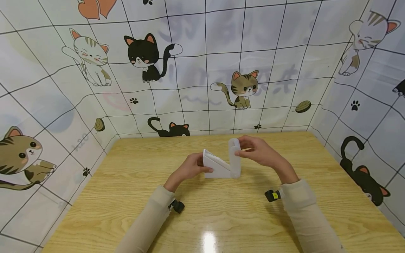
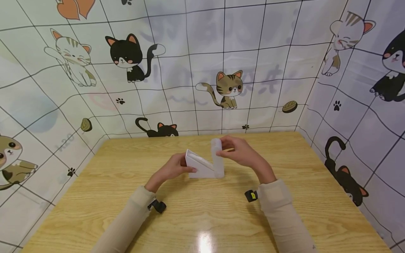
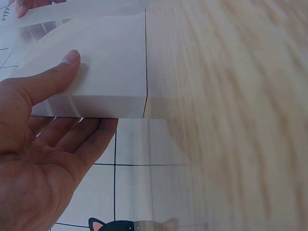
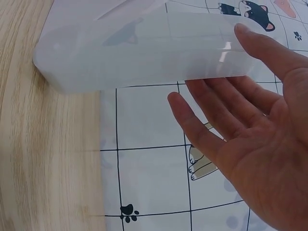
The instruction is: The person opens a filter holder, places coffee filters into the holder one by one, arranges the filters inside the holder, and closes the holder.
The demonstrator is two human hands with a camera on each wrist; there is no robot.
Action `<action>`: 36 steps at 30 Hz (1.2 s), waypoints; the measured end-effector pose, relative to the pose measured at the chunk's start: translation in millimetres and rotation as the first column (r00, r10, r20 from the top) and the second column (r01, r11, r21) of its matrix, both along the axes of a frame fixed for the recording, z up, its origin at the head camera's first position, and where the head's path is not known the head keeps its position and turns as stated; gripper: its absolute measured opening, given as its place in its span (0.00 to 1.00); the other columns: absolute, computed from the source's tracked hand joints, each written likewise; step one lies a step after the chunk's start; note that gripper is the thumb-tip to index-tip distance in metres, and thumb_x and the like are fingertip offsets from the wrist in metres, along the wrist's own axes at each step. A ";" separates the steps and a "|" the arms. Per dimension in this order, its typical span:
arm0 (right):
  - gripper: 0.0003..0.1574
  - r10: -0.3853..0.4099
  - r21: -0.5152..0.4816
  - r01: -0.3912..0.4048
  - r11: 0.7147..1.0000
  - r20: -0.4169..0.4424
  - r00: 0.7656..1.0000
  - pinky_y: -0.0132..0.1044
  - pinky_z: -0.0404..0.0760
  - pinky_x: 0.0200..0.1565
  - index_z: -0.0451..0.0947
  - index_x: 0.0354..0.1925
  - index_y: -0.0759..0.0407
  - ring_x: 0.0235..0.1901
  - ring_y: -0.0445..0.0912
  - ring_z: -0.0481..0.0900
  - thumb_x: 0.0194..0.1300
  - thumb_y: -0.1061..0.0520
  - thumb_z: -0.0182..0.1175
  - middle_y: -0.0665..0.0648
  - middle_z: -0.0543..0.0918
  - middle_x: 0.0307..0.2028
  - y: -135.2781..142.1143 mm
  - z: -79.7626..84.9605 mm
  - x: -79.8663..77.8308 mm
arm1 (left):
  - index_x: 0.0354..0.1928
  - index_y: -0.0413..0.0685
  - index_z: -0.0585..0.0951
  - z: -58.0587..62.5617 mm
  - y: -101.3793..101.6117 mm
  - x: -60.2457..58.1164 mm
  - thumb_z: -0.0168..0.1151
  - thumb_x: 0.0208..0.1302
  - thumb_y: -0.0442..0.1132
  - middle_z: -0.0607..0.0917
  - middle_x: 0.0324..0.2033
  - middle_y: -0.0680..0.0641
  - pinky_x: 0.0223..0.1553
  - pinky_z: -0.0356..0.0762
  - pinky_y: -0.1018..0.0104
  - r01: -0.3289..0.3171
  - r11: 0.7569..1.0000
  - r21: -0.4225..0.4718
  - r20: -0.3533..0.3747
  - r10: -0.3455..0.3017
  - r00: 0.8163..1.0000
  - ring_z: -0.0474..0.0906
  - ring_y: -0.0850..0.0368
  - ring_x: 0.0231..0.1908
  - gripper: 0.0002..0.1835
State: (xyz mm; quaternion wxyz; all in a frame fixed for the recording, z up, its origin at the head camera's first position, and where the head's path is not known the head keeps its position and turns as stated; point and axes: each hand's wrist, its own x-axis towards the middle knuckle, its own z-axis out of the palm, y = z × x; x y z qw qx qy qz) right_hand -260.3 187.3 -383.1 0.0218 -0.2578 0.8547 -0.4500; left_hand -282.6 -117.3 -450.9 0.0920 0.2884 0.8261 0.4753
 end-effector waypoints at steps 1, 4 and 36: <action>0.25 0.000 -0.001 0.000 1.000 0.000 1.000 0.58 0.81 0.59 0.76 0.63 0.59 0.58 0.58 0.83 0.72 0.53 0.67 0.62 0.85 0.55 -0.6 -0.1 0.1 | 0.58 0.42 0.82 -0.2 0.0 -0.1 0.73 0.64 0.33 0.89 0.50 0.39 0.45 0.86 0.64 0.001 1.000 0.002 0.000 -0.001 1.000 0.89 0.53 0.44 0.21; 0.26 -0.003 0.007 0.003 1.000 -0.002 1.000 0.58 0.81 0.60 0.76 0.64 0.59 0.58 0.57 0.83 0.72 0.53 0.67 0.61 0.85 0.56 -2.1 -0.7 0.3 | 0.58 0.42 0.82 -0.8 -0.1 -0.6 0.74 0.64 0.34 0.89 0.50 0.39 0.45 0.86 0.63 0.005 1.000 0.010 0.002 -0.005 1.000 0.89 0.52 0.45 0.21; 0.30 0.036 0.024 -0.037 0.999 0.026 0.999 0.58 0.81 0.61 0.74 0.67 0.59 0.59 0.58 0.82 0.72 0.52 0.67 0.61 0.84 0.57 -16.7 -4.2 2.7 | 0.56 0.35 0.81 30.4 2.2 21.4 0.72 0.64 0.29 0.89 0.47 0.34 0.43 0.86 0.64 0.024 0.999 0.031 -0.002 -0.023 1.000 0.89 0.52 0.42 0.19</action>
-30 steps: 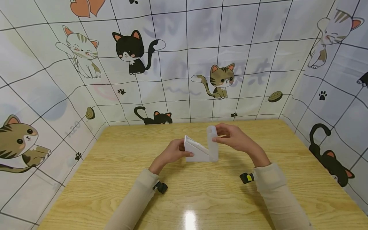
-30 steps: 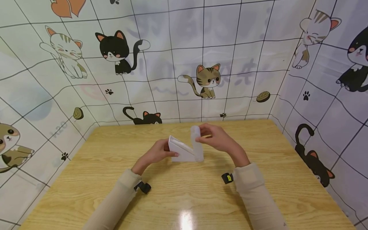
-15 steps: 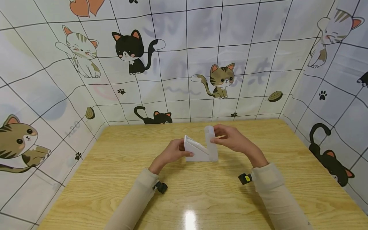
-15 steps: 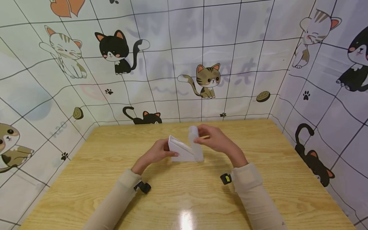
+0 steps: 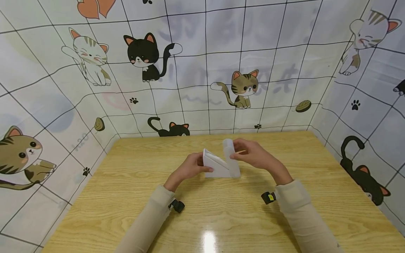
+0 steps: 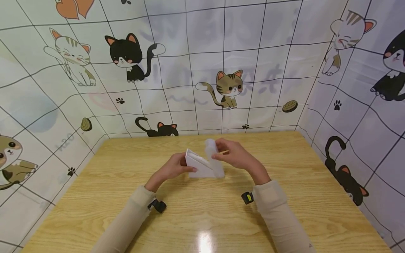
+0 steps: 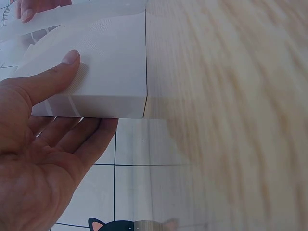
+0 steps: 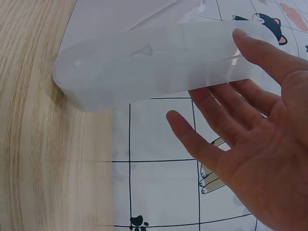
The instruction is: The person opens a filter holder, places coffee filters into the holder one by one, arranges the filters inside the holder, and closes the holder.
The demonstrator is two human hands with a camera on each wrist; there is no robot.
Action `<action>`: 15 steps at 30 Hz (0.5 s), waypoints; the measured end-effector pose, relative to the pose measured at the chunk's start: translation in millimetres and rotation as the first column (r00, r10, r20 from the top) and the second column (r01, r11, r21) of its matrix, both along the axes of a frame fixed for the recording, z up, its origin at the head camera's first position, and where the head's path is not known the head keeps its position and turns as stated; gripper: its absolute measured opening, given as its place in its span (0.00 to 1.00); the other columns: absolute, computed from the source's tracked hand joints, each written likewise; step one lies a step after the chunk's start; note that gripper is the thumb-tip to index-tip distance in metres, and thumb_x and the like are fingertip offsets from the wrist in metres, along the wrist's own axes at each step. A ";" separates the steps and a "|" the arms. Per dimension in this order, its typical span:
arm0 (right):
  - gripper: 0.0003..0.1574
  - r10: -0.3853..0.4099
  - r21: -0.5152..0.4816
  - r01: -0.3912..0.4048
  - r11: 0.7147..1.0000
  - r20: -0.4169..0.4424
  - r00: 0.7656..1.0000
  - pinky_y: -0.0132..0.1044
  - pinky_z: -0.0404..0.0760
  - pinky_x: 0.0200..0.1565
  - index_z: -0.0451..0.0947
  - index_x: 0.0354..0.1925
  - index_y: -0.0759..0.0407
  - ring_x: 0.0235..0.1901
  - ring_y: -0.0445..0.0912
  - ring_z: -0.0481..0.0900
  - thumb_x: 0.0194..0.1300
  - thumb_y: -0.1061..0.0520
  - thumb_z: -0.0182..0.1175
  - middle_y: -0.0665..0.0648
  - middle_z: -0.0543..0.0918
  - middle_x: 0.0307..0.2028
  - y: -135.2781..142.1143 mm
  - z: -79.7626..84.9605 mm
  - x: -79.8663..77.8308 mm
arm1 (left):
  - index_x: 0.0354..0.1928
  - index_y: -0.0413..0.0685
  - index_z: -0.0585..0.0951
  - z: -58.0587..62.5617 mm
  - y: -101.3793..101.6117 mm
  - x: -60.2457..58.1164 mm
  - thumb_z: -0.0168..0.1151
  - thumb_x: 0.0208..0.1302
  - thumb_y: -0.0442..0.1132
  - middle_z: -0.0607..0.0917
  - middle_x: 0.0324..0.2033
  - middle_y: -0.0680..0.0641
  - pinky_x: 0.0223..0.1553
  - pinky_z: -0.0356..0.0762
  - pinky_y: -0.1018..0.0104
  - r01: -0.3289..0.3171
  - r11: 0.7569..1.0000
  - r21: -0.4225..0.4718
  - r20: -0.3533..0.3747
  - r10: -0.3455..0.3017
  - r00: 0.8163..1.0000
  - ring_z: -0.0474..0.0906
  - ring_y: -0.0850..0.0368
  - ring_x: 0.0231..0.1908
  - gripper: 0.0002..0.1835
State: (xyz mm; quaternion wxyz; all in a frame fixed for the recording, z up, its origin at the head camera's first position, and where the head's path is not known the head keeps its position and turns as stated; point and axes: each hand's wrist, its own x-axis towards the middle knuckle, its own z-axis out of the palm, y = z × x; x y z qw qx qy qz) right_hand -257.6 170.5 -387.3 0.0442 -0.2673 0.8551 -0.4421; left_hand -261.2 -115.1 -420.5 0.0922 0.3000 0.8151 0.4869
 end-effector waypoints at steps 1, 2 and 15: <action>0.30 0.001 -0.001 -0.001 1.000 0.001 1.000 0.58 0.81 0.61 0.74 0.67 0.59 0.59 0.58 0.82 0.72 0.53 0.67 0.61 0.84 0.57 -0.5 -0.2 0.0 | 0.56 0.35 0.81 0.0 -0.1 0.2 0.72 0.64 0.29 0.89 0.47 0.34 0.43 0.86 0.64 0.000 1.000 0.002 0.000 0.000 1.000 0.89 0.52 0.42 0.19; 0.30 0.003 -0.001 -0.003 1.000 0.002 1.000 0.58 0.80 0.61 0.74 0.67 0.59 0.59 0.58 0.82 0.72 0.53 0.67 0.62 0.84 0.57 -1.0 -0.4 -0.2 | 0.56 0.35 0.81 -0.4 -0.1 0.1 0.72 0.64 0.29 0.89 0.47 0.34 0.43 0.86 0.64 -0.001 1.000 0.001 0.002 0.001 1.000 0.89 0.52 0.42 0.19; 0.29 0.029 0.006 -0.029 1.000 0.010 1.000 0.59 0.79 0.62 0.74 0.66 0.60 0.59 0.58 0.82 0.73 0.53 0.66 0.62 0.84 0.56 -3.2 -5.5 -2.7 | 0.58 0.37 0.81 -6.4 -0.1 -4.8 0.72 0.64 0.30 0.88 0.49 0.35 0.45 0.86 0.62 -0.016 1.000 -0.009 0.018 0.016 1.000 0.89 0.49 0.44 0.21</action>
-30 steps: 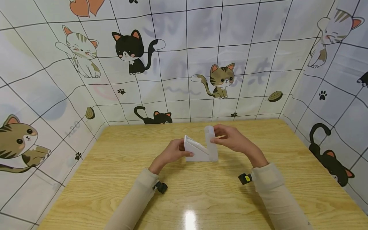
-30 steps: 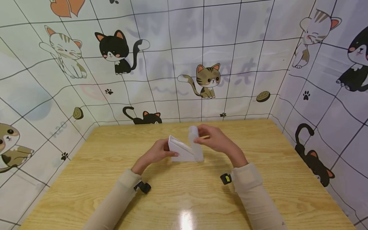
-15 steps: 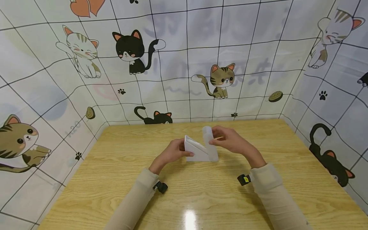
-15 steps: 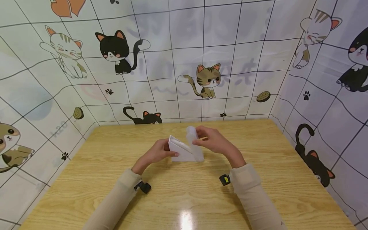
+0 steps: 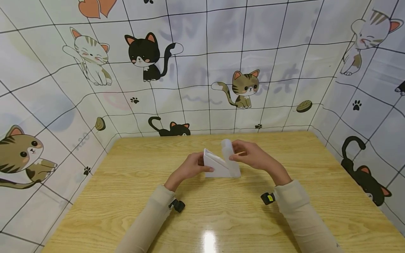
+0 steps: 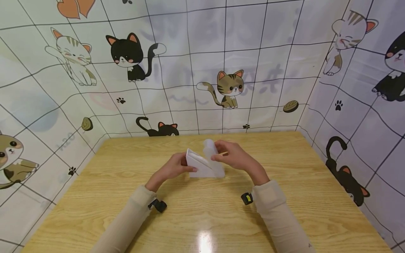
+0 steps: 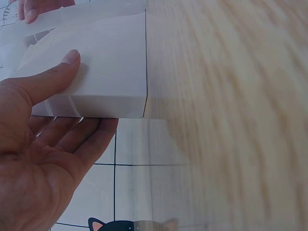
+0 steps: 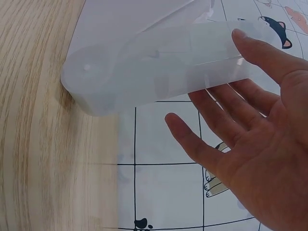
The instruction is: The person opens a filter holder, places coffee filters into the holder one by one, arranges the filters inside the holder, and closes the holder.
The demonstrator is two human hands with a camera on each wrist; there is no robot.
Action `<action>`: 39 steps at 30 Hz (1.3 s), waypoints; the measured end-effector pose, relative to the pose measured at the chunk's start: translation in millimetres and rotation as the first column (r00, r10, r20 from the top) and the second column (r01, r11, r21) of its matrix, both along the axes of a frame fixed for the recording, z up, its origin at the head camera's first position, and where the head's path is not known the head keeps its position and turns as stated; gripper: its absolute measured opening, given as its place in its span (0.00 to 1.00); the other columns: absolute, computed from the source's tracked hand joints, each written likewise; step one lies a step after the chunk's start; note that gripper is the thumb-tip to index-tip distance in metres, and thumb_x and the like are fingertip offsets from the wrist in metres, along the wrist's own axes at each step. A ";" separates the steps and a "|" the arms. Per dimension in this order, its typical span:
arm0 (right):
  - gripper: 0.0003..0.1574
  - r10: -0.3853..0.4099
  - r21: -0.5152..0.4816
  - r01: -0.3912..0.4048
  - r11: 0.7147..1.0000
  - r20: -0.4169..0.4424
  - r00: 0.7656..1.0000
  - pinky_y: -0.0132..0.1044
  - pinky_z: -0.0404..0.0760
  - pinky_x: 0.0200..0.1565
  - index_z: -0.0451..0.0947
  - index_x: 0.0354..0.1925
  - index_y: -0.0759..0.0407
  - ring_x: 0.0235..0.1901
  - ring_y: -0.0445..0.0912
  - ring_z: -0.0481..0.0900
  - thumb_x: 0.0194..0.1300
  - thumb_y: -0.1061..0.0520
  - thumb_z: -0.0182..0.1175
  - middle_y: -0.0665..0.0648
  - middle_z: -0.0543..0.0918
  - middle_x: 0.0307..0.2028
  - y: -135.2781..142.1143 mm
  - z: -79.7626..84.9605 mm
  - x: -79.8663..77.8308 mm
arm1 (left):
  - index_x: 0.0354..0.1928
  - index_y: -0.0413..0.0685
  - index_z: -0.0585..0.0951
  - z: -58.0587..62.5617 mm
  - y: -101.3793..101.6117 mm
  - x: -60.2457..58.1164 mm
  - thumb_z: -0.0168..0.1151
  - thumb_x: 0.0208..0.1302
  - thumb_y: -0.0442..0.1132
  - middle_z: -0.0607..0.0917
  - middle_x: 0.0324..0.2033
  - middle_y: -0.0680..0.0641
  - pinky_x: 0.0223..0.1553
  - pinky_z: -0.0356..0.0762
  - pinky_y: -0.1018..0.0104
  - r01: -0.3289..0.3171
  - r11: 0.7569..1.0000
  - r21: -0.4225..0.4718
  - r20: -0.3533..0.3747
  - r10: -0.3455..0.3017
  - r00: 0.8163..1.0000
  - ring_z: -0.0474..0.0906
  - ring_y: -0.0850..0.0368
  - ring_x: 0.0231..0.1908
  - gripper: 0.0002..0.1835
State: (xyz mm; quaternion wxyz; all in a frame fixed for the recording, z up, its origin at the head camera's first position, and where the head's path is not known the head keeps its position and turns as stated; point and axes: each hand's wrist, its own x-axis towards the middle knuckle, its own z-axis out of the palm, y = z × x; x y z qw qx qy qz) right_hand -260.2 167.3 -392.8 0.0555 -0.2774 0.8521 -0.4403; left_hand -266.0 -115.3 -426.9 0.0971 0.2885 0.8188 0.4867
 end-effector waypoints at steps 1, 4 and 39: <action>0.29 0.000 0.000 0.000 1.000 0.004 1.000 0.59 0.79 0.62 0.74 0.66 0.60 0.59 0.58 0.82 0.73 0.52 0.66 0.62 0.84 0.56 -0.1 -0.3 -0.2 | 0.58 0.37 0.81 0.5 0.0 0.4 0.72 0.64 0.30 0.88 0.49 0.35 0.45 0.86 0.62 0.001 1.000 0.001 -0.002 -0.001 1.000 0.89 0.50 0.44 0.21; 0.28 0.004 0.000 -0.004 1.000 0.007 1.000 0.58 0.80 0.62 0.74 0.66 0.59 0.59 0.57 0.83 0.72 0.52 0.67 0.61 0.84 0.56 -0.9 -1.2 -0.7 | 0.57 0.35 0.81 8.0 0.0 5.5 0.72 0.63 0.29 0.88 0.49 0.34 0.45 0.86 0.62 0.008 1.000 0.000 -0.004 -0.008 1.000 0.89 0.49 0.44 0.20; 0.25 0.042 0.054 -0.042 0.998 -0.006 0.999 0.61 0.80 0.61 0.75 0.64 0.60 0.58 0.59 0.83 0.74 0.54 0.65 0.63 0.85 0.57 -6.7 -14.5 -2.5 | 0.58 0.35 0.81 7.1 0.2 4.6 0.72 0.64 0.29 0.88 0.49 0.34 0.44 0.86 0.65 0.014 1.000 0.003 -0.005 -0.014 1.000 0.89 0.50 0.44 0.21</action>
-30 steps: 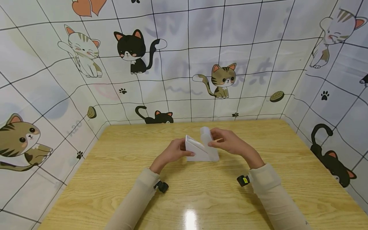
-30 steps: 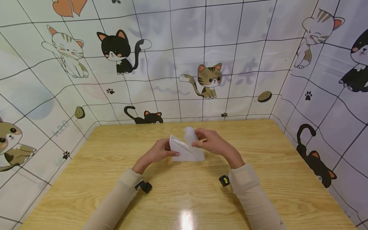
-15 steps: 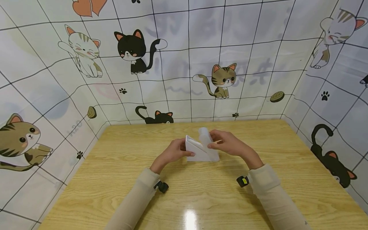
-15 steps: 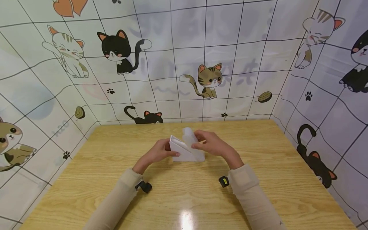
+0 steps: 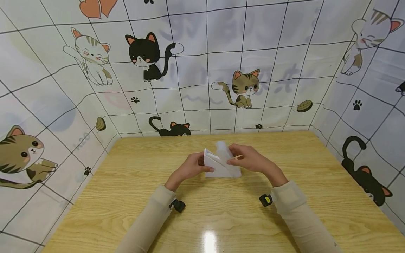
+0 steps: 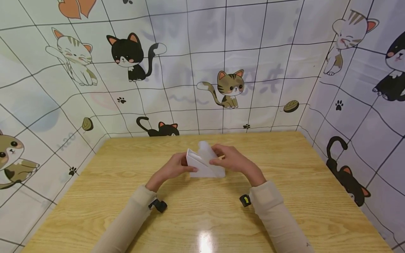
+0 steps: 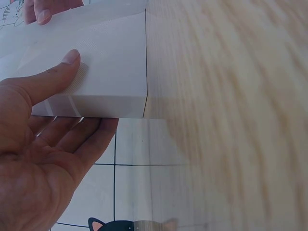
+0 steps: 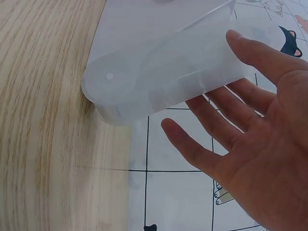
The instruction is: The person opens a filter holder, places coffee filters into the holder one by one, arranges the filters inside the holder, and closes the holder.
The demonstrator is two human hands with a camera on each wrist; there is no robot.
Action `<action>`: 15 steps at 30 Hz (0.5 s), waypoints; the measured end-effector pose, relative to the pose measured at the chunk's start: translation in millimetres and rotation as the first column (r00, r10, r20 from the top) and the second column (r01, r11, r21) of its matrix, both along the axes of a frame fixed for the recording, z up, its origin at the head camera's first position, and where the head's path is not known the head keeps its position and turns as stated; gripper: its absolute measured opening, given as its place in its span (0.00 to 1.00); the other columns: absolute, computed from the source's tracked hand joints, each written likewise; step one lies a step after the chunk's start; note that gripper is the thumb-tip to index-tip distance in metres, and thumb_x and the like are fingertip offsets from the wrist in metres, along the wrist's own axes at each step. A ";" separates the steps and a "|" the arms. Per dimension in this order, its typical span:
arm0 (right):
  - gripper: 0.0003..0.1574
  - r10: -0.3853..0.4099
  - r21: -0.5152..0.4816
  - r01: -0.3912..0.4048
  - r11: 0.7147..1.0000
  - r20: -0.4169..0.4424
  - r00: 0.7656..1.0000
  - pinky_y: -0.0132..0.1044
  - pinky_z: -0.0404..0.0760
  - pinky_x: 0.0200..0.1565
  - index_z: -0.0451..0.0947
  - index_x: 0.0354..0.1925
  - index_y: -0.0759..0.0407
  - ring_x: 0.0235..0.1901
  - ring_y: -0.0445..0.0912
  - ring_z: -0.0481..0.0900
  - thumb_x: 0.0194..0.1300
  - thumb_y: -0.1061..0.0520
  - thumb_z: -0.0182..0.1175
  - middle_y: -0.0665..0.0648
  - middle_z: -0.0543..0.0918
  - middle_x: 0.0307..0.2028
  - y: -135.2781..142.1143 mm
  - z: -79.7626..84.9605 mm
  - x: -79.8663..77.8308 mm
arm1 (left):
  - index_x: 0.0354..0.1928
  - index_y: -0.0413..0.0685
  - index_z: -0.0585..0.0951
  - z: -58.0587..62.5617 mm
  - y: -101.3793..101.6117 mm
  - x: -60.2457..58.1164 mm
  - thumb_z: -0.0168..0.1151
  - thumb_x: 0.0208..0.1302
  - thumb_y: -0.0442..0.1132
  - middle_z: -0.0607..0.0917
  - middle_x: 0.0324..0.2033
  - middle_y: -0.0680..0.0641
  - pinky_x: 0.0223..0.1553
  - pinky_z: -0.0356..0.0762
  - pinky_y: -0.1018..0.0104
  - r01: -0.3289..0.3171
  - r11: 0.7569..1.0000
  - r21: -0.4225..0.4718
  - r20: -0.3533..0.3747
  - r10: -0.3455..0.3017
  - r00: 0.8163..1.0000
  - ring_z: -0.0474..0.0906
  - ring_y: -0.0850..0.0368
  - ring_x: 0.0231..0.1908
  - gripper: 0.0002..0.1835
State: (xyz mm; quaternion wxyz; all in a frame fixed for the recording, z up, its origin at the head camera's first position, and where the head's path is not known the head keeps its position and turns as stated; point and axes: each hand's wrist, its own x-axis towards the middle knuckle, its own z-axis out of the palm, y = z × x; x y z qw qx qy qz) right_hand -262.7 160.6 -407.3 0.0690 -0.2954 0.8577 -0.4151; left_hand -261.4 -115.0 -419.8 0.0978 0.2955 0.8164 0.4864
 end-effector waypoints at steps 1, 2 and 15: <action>0.25 0.002 0.001 -0.002 1.000 -0.001 1.000 0.61 0.79 0.61 0.75 0.64 0.60 0.58 0.59 0.83 0.74 0.54 0.65 0.63 0.85 0.57 -0.4 -0.1 0.0 | 0.58 0.35 0.81 -0.1 -0.1 0.0 0.72 0.64 0.29 0.88 0.49 0.34 0.44 0.86 0.65 -0.001 1.000 0.000 0.000 0.001 1.000 0.89 0.50 0.44 0.21; 0.25 0.004 0.003 -0.004 1.000 -0.001 1.000 0.61 0.79 0.62 0.75 0.64 0.60 0.59 0.59 0.83 0.74 0.53 0.65 0.63 0.85 0.57 -0.7 -0.4 -0.1 | 0.58 0.35 0.81 -0.1 -0.1 0.0 0.72 0.64 0.29 0.88 0.49 0.35 0.44 0.86 0.64 -0.002 1.000 0.000 0.000 0.002 1.000 0.89 0.50 0.44 0.21; 0.26 0.017 0.020 -0.016 1.000 -0.008 1.000 0.61 0.79 0.62 0.74 0.65 0.59 0.59 0.58 0.83 0.74 0.52 0.65 0.62 0.85 0.58 -2.3 -3.9 -2.9 | 0.58 0.35 0.81 -1.4 -1.3 -0.9 0.72 0.63 0.29 0.89 0.48 0.35 0.44 0.85 0.66 -0.001 1.000 -0.002 -0.009 0.001 1.000 0.89 0.50 0.44 0.21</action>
